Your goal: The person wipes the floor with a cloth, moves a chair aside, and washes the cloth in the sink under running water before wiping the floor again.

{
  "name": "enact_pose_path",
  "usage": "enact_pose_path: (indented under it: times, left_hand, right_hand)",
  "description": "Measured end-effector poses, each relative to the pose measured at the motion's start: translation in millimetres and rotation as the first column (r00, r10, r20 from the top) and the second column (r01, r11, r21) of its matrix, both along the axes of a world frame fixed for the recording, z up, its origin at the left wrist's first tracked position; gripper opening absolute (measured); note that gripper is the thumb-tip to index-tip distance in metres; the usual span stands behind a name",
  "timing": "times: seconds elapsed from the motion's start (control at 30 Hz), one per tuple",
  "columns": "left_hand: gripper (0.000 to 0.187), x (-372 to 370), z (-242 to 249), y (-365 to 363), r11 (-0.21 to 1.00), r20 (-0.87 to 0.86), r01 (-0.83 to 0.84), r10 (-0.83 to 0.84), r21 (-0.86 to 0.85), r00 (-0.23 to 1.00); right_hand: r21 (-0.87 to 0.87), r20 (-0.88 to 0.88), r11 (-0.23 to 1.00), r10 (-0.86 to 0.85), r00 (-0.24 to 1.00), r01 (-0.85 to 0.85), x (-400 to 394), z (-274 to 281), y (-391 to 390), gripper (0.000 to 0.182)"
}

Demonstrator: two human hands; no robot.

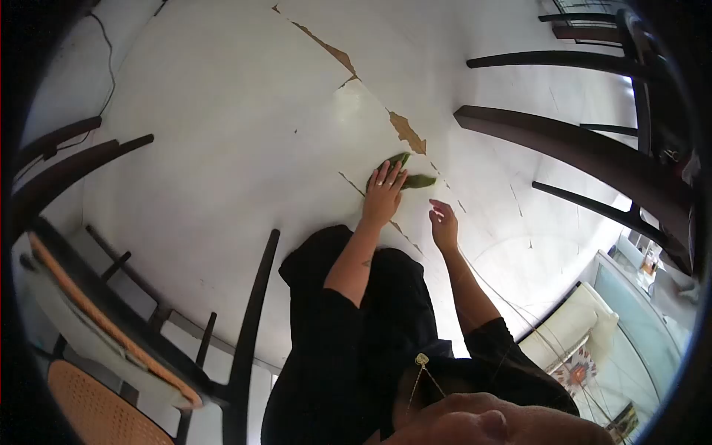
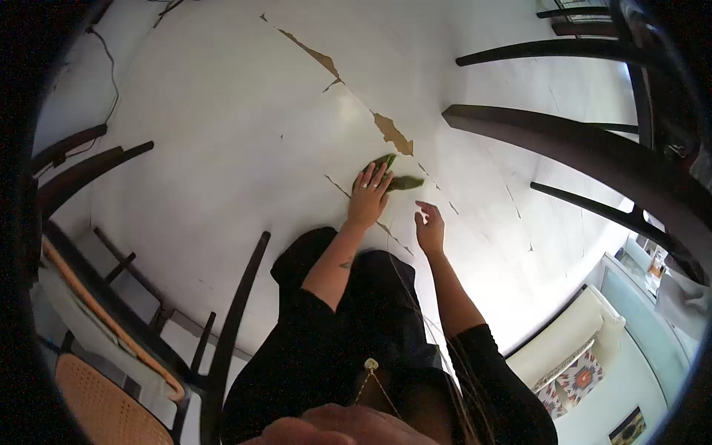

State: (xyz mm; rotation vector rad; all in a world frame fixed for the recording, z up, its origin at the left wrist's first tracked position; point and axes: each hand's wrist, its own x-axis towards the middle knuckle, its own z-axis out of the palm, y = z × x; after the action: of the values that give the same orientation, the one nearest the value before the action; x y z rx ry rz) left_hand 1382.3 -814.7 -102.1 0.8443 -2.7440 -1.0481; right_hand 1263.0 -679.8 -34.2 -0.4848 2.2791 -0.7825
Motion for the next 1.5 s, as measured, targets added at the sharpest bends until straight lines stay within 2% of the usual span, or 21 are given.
enact_pose_path:
  times: [0.1,0.13,0.17,0.3,0.37,0.43,0.53,0.6,0.63,0.67,0.8,0.83,0.93,0.97,1.03,1.1,1.2,1.3,1.37,1.43,1.5]
  left_hand:
    - [0.064,25.3,31.7,-0.4,0.982,-0.145,-0.13,0.15,0.137,0.978]
    - [0.069,35.9,46.6,-2.3,0.969,-0.158,-0.207,0.228,0.137,0.961]
    - [0.069,52.6,67.3,-0.3,0.965,-0.135,-0.23,0.246,0.124,0.96]
    - [0.055,156.1,136.5,34.4,0.704,-0.05,-0.594,0.66,0.39,0.75]
    - [0.049,224.7,182.7,61.3,0.604,0.215,-0.686,0.666,0.405,0.714]
    - [0.049,301.7,200.7,108.2,0.355,0.373,-0.836,0.772,0.418,0.515]
    - [0.048,384.3,258.8,156.1,-0.264,0.204,-0.857,0.96,0.442,-0.191]
    - [0.046,433.7,303.3,167.6,-0.457,-0.04,-0.638,0.793,0.62,-0.608]
    - [0.053,429.9,328.3,152.9,-0.517,-0.187,-0.714,0.733,0.472,-0.654]
    - [0.058,432.7,353.7,143.9,-0.524,-0.31,-0.667,0.613,0.529,-0.727]
    - [0.085,467.0,439.8,127.0,-0.298,-0.462,-0.608,0.435,0.736,-0.773]
    - [0.088,433.2,455.6,91.5,-0.331,-0.512,-0.634,0.388,0.699,-0.766]
    - [0.081,408.5,473.5,62.5,-0.312,-0.467,-0.6,0.407,0.736,-0.785]
    - [0.072,423.4,481.0,74.6,-0.248,-0.448,-0.645,0.543,0.723,-0.711]
    - [0.064,424.6,486.6,75.0,-0.406,-0.446,-0.668,0.517,0.623,-0.731]
    - [0.063,443.6,491.7,95.5,-0.327,-0.423,-0.78,0.695,0.534,-0.581]
    - [0.066,437.5,494.9,92.1,-0.397,-0.379,-0.753,0.684,0.524,-0.624]
    - [0.072,447.4,498.1,97.1,-0.384,-0.325,-0.796,0.763,0.467,-0.559]
    - [0.076,459.9,500.0,102.1,-0.345,-0.3,-0.825,0.811,0.448,-0.502]
    - [0.081,479.2,505.1,113.4,-0.249,-0.28,-0.86,0.874,0.446,-0.398]
    - [0.079,485.9,503.0,111.7,-0.259,-0.284,-0.859,0.868,0.441,-0.408]
  right_hand:
    - [0.096,0.027,0.983,0.156,0.987,-0.158,1.7,8.2,12.2,0.036]
    - [0.029,-0.128,0.963,0.271,0.954,-0.269,1.4,5.1,2.9,0.042]
    - [-0.022,-0.276,0.923,0.363,0.89,-0.383,2.5,4.4,-6.1,0.049]
    - [-0.069,-0.333,0.833,0.499,0.8,-0.549,10.3,-2.1,-54.5,0.066]
    - [-0.124,-0.304,0.861,0.44,0.845,-0.493,25.8,-30.5,-66.0,0.073]
    - [0.084,-0.237,0.81,0.581,0.778,-0.58,42.1,-45.7,-73.5,0.085]
    - [0.302,-0.352,0.775,0.631,0.691,-0.555,65.1,-69.6,-78.5,0.083]
    - [0.299,-0.433,0.753,0.655,0.62,-0.586,62.1,-83.5,-85.3,0.079]
    - [0.295,-0.429,0.692,0.712,0.556,-0.659,56.0,-87.7,-93.5,0.077]
    - [0.263,-0.455,0.669,0.722,0.522,-0.696,49.4,-90.6,-106.9,0.075]
    - [0.12,-0.659,0.731,0.565,0.497,-0.672,28.4,-114.5,-183.9,0.069]
    - [0.123,-0.699,0.772,0.514,0.498,-0.624,29.5,-118.1,-206.1,0.068]
    - [0.086,-0.735,0.845,0.411,0.539,-0.527,41.7,-114.7,-271.1,0.058]
    - [0.096,-0.733,0.859,0.403,0.549,-0.503,46.8,-117.1,-293.3,0.054]
    - [0.186,-0.713,0.858,0.453,0.535,-0.478,68.9,-117.6,-336.1,0.048]
    - [0.163,-0.733,0.835,0.459,0.501,-0.526,114.8,-114.7,-371.7,0.048]
    - [0.032,-0.662,0.649,0.584,0.47,-0.76,217.5,-106.8,-397.8,0.05]
    - [0.368,-0.561,0.254,0.828,0.004,-0.894,318.8,-102.8,-361.2,0.043]
    - [-0.012,-0.666,0.017,0.746,0.021,-1.0,334.2,-109.7,-298.0,0.038]
    - [-0.165,-0.733,-0.143,0.679,0.025,-0.976,307.6,-116.1,-257.3,0.034]
    - [-0.27,-0.213,0.096,0.964,0.156,-0.958,248.0,-102.4,-235.2,0.031]
